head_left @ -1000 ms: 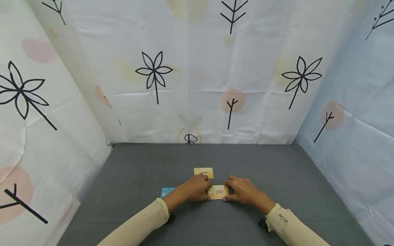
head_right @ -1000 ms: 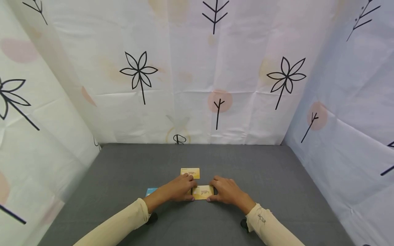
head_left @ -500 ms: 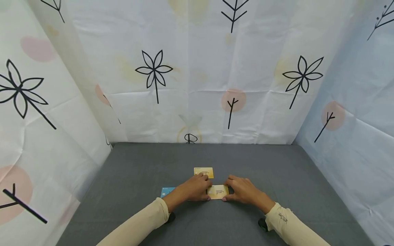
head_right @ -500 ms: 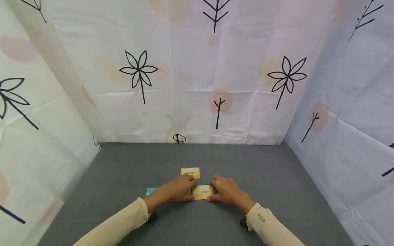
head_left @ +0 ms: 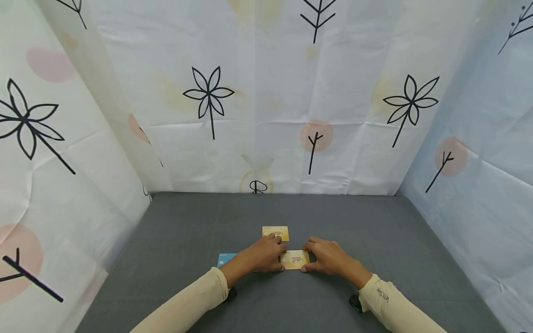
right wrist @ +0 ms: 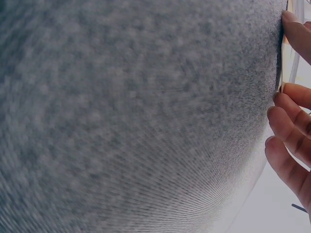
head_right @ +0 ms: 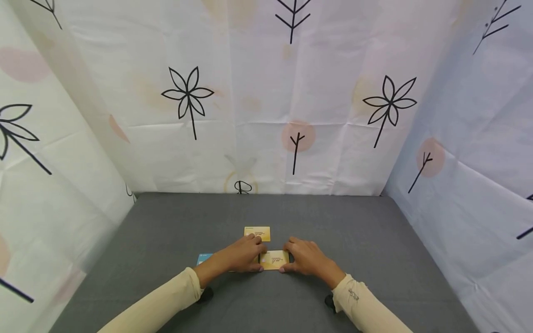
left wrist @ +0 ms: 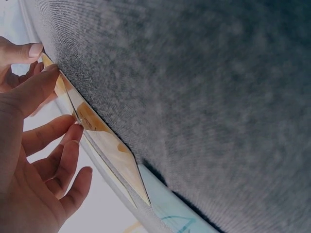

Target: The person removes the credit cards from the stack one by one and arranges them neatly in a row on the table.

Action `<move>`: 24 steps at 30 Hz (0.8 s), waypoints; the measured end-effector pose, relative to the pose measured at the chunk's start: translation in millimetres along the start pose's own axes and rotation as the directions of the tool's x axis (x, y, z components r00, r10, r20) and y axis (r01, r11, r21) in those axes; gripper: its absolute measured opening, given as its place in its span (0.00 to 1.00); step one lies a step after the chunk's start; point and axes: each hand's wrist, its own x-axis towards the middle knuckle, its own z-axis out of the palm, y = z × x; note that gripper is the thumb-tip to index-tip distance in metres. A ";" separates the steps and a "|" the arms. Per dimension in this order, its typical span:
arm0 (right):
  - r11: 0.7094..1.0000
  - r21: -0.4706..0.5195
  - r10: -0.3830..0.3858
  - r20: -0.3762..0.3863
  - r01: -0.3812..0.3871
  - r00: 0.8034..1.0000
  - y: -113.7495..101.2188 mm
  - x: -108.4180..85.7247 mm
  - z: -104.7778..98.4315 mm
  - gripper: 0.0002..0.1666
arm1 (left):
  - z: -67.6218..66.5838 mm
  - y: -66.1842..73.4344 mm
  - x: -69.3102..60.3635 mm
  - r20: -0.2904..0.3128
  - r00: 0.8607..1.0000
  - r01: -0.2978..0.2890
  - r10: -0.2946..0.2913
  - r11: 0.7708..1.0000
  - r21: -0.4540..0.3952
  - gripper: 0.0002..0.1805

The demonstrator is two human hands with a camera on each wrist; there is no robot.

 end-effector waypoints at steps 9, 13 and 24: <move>1.000 -0.001 -0.010 -0.005 0.010 1.000 0.8 0.6 -0.6 0.28 | 0.1 -1.4 0.2 -0.005 1.000 -0.011 0.011 1.000 0.001 0.24; 1.000 0.002 -0.008 -0.002 0.008 1.000 1.2 0.6 -0.4 0.28 | -0.2 -1.0 0.3 -0.003 1.000 -0.009 0.009 1.000 -0.002 0.23; 1.000 0.008 0.001 0.004 -0.001 1.000 0.4 0.6 -1.8 0.27 | 1.6 -1.4 0.5 -0.004 1.000 -0.014 0.014 1.000 0.003 0.23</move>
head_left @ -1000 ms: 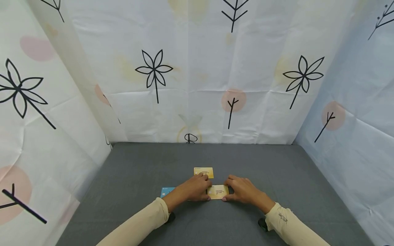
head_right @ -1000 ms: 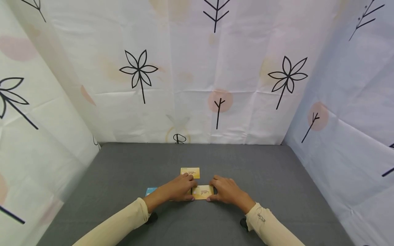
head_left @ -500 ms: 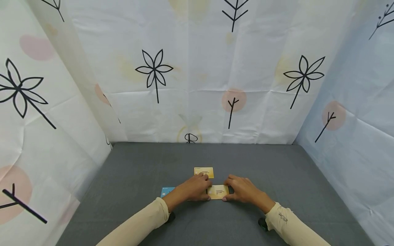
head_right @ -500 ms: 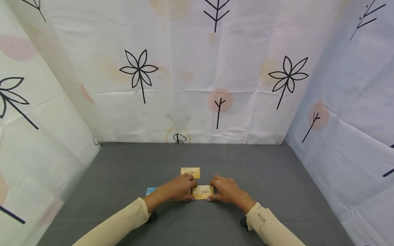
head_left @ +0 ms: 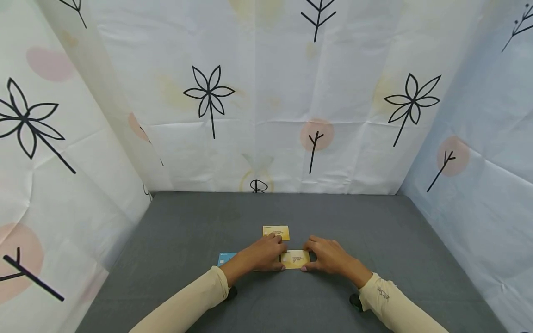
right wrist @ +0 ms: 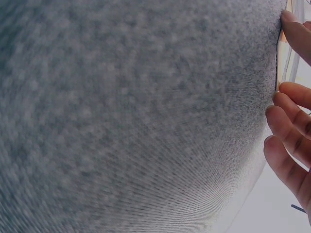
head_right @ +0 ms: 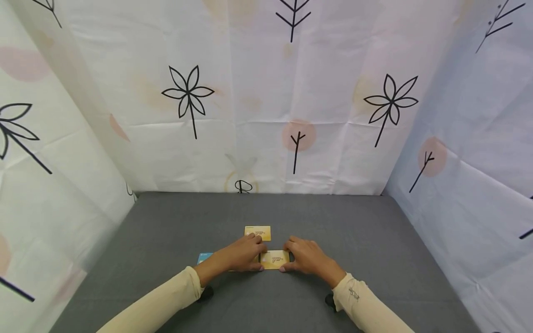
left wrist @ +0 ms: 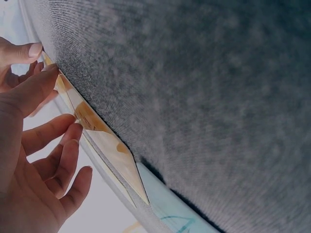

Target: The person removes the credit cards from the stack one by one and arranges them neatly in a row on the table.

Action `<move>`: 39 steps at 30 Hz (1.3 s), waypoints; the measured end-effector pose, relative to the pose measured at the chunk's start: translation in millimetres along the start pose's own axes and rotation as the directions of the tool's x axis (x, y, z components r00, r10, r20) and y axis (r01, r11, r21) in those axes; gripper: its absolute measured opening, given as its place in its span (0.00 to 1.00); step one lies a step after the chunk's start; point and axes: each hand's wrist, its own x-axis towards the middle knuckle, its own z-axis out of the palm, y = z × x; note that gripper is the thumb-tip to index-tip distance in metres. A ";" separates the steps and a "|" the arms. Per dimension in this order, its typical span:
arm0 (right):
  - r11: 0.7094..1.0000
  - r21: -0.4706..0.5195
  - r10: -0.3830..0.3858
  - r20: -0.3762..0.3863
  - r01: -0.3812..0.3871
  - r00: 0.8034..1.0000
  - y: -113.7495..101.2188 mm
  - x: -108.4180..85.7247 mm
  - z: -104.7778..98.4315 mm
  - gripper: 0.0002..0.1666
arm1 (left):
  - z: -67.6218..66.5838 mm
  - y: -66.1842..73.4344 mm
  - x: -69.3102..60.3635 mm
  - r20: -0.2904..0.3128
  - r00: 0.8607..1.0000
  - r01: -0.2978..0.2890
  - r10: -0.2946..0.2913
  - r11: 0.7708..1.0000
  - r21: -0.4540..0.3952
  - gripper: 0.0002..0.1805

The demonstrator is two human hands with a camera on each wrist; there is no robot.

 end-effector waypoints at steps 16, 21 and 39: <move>1.000 -0.006 0.005 0.004 -0.005 1.000 0.2 1.4 -0.4 0.27 | -0.4 -0.4 0.1 -0.003 1.000 0.005 -0.005 1.000 -0.003 0.22; 1.000 -0.002 0.009 0.006 -0.009 1.000 0.5 1.7 0.2 0.26 | -0.9 -1.0 -0.5 -0.008 1.000 -0.001 0.001 1.000 -0.004 0.22; 1.000 -0.019 0.006 0.008 -0.006 1.000 1.7 2.4 1.4 0.27 | -1.7 -1.5 -0.8 -0.014 1.000 -0.017 0.017 1.000 0.005 0.22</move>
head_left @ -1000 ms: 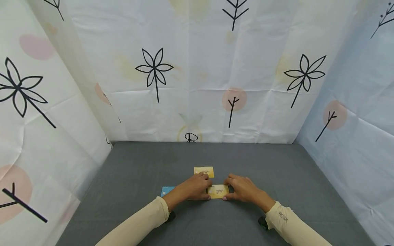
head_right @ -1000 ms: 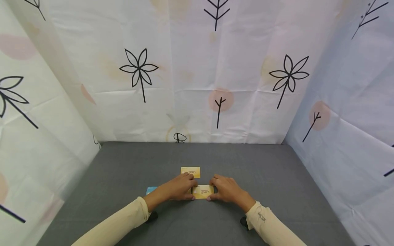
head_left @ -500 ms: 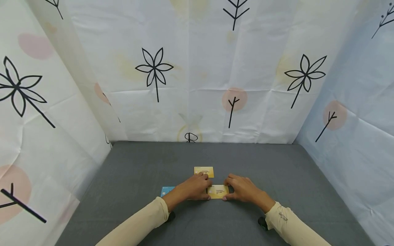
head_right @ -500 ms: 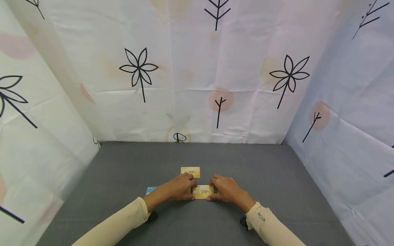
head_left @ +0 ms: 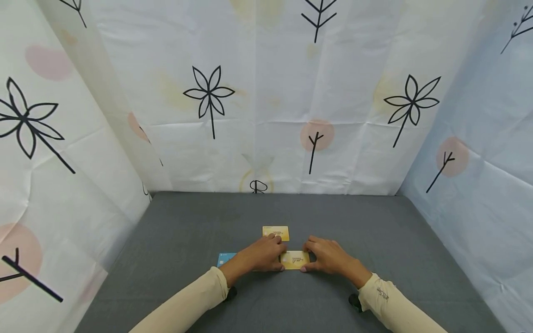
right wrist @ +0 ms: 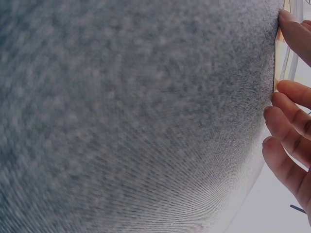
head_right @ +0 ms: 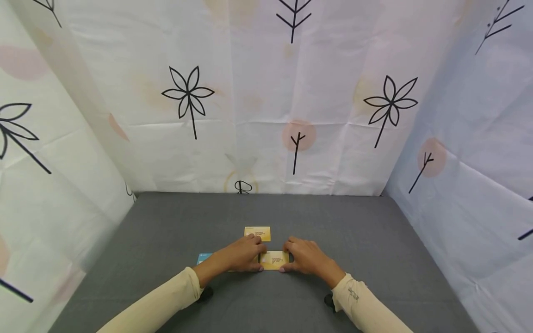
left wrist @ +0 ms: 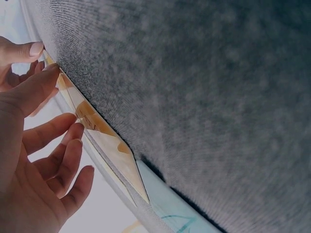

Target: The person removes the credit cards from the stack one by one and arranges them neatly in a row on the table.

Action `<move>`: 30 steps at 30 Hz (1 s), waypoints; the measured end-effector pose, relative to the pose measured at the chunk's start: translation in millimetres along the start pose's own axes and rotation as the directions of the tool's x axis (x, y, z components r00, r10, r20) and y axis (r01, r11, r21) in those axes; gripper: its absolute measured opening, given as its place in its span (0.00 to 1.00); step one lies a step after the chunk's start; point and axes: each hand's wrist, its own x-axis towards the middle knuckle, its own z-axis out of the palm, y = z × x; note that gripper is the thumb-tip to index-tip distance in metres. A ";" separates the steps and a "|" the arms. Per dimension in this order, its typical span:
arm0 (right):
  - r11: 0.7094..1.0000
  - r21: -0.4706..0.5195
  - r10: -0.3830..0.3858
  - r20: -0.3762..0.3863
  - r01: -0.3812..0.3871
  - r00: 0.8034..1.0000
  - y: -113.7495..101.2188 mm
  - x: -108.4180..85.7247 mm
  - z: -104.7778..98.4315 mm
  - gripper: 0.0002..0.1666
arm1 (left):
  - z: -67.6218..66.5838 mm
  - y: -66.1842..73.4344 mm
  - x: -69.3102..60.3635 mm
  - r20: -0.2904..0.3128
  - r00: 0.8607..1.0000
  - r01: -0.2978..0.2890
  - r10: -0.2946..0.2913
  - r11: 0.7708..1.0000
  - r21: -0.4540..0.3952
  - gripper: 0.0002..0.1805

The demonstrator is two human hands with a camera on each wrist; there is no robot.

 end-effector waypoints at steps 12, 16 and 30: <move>1.000 -0.001 0.000 0.003 0.000 1.000 -1.3 0.0 1.8 0.27 | 0.3 -2.3 -2.2 0.022 1.000 0.014 -0.014 0.999 -0.029 0.23; 1.000 0.008 0.003 0.001 -0.003 1.000 -1.7 0.1 0.9 0.27 | -0.3 -4.8 -3.6 0.007 1.000 0.017 -0.017 0.998 -0.053 0.23; 1.000 -0.010 0.014 -0.022 -0.014 1.000 -4.9 13.3 -10.9 0.27 | -2.2 -18.2 -6.8 -0.024 0.999 0.045 -0.048 0.993 -0.105 0.24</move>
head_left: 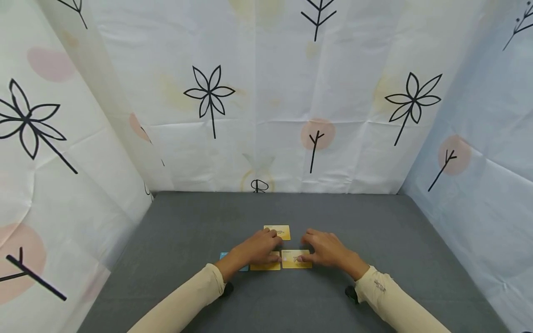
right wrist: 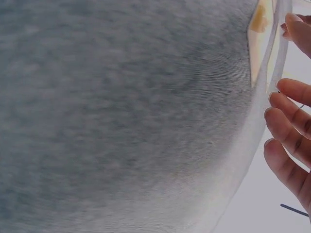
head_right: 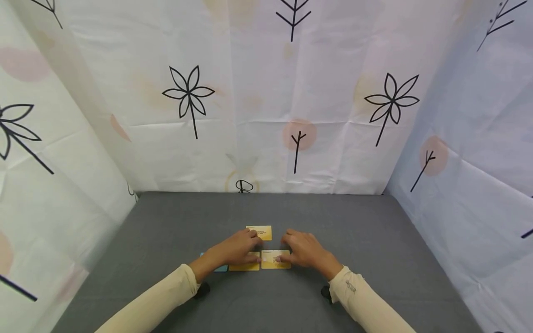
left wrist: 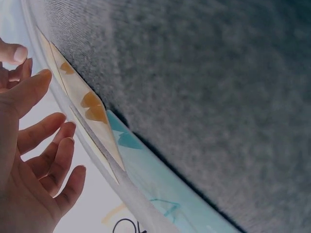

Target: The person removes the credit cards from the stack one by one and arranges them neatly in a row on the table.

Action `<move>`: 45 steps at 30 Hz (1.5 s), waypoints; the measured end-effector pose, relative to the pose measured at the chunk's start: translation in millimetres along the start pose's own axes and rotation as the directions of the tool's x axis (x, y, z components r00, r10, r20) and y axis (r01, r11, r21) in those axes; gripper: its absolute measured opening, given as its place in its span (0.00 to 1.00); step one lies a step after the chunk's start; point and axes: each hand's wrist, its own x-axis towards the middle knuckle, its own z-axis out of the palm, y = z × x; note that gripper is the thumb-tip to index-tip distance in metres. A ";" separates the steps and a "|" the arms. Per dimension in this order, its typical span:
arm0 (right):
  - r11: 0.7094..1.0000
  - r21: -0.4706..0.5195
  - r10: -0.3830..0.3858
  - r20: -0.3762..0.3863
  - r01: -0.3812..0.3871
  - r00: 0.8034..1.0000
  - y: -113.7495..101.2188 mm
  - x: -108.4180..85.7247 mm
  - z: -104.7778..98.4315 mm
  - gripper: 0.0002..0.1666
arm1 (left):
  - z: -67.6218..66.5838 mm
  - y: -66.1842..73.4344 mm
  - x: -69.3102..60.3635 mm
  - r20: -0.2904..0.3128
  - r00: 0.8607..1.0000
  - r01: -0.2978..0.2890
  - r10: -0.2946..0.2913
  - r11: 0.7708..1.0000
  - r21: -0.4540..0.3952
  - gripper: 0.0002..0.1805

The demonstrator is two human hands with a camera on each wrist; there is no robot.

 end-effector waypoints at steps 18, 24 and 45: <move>1.000 -0.004 0.025 0.010 -0.025 1.000 -1.4 38.7 -2.2 0.27 | -4.7 -21.2 -1.1 -0.017 0.997 0.077 -0.078 0.997 -0.030 0.25; 0.999 -0.005 0.034 0.020 -0.034 0.999 -2.3 50.6 0.0 0.26 | -3.0 -29.0 -0.7 -0.031 0.995 0.097 -0.099 0.994 -0.045 0.26; 0.995 0.008 0.096 0.036 -0.096 0.995 -2.6 72.4 12.5 0.28 | 2.2 -50.8 4.1 0.008 0.983 0.182 -0.183 0.977 -0.114 0.30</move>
